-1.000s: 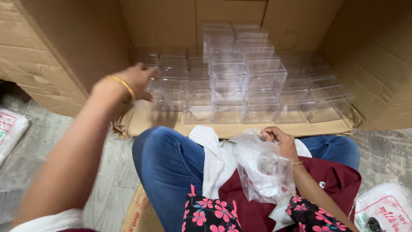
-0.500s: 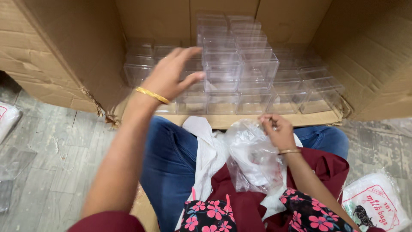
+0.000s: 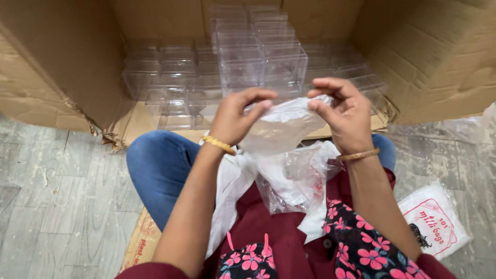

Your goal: The person sits on the floor and repeatedly removes small clear plastic containers from a plastic bag, then places them into a large cardboard box. The person continues this process, stacking the containers inside the box.

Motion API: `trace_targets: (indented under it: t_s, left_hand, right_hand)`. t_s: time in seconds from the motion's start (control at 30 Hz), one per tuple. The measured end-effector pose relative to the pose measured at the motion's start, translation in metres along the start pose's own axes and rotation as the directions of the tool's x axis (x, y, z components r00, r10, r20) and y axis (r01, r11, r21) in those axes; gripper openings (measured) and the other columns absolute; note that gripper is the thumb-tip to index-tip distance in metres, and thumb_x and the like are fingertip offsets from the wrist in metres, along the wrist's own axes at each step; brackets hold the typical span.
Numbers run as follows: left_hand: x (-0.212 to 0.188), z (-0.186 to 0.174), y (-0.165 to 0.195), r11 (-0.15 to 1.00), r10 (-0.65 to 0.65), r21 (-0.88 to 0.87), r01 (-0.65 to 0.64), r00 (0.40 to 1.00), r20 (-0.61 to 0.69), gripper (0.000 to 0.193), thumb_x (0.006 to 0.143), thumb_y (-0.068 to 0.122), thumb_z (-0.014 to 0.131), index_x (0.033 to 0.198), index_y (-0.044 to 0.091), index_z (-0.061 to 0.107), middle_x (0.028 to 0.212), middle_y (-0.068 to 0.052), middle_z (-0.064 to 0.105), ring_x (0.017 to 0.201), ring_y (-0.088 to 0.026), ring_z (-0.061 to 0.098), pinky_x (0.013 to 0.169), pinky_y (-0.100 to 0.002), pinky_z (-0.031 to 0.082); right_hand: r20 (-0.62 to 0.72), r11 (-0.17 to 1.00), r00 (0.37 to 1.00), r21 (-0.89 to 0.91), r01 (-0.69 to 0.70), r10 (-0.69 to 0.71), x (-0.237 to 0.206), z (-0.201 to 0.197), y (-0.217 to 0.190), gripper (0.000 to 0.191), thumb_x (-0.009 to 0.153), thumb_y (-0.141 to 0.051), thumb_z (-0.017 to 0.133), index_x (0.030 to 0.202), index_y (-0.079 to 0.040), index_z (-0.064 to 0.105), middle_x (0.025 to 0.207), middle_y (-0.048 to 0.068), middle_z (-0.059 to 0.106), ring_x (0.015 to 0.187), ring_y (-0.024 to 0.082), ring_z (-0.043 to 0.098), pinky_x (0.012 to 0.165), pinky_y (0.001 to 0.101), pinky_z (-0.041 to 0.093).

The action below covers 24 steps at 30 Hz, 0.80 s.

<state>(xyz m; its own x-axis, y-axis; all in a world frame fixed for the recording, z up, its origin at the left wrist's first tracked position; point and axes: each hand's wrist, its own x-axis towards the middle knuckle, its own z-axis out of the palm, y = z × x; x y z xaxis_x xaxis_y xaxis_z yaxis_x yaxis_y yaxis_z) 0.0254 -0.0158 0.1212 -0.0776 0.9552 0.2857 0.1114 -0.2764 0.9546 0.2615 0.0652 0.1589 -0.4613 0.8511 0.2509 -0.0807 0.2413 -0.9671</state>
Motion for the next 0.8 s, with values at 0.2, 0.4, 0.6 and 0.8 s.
trace_targets:
  t_s: [0.2,0.4,0.6,0.8]
  left_hand:
    - [-0.019,-0.002,-0.009,0.971,-0.210,-0.148,0.187,0.965,-0.158,0.022,0.099,0.010,0.065,0.118,0.000,0.071,0.088,-0.003,0.074,0.076,-0.008,0.070,0.071,-0.023,0.057]
    - [-0.027,0.005,0.008,0.984,-0.161,-0.090,0.154,0.985,-0.069,0.024,0.100,0.003,0.062,0.120,0.003,0.075,0.098,-0.002,0.074,0.076,-0.006,0.059,0.070,-0.023,0.055]
    - [-0.041,0.008,0.031,0.998,0.004,0.060,-0.006,1.000,0.031,0.033,0.099,-0.003,0.056,0.126,0.008,0.073,0.119,-0.004,0.077,0.106,-0.012,0.069,0.092,-0.027,0.055]
    - [-0.048,-0.007,0.048,0.960,-0.172,0.247,0.133,0.974,0.145,0.040,0.096,0.012,0.064,0.137,0.011,0.063,0.134,-0.010,0.067,0.120,-0.022,0.064,0.095,-0.031,0.052]
  right_hand:
    - [-0.137,0.996,0.988,0.072,-0.055,0.064,-0.019,-0.009,0.021,0.034,0.093,0.005,0.071,0.127,0.001,0.064,0.113,0.008,0.070,0.104,0.013,0.066,0.094,0.0272,0.057]
    - [-0.065,0.966,0.964,0.006,-0.257,0.257,-0.014,-0.027,0.023,0.031,0.105,-0.019,0.056,0.128,0.000,0.065,0.117,0.011,0.074,0.110,0.015,0.068,0.101,0.0277,0.051]
    - [0.169,0.787,0.780,0.038,-0.616,0.602,-0.016,-0.019,0.034,0.034,0.092,-0.020,0.068,0.118,0.001,0.072,0.108,0.004,0.077,0.100,0.013,0.068,0.089,0.0298,0.053]
    - [0.163,0.947,0.933,-0.040,-0.320,0.322,-0.034,-0.008,0.029,0.021,0.091,-0.010,0.078,0.108,0.002,0.077,0.100,0.003,0.075,0.093,0.009,0.068,0.085,0.0263,0.055]
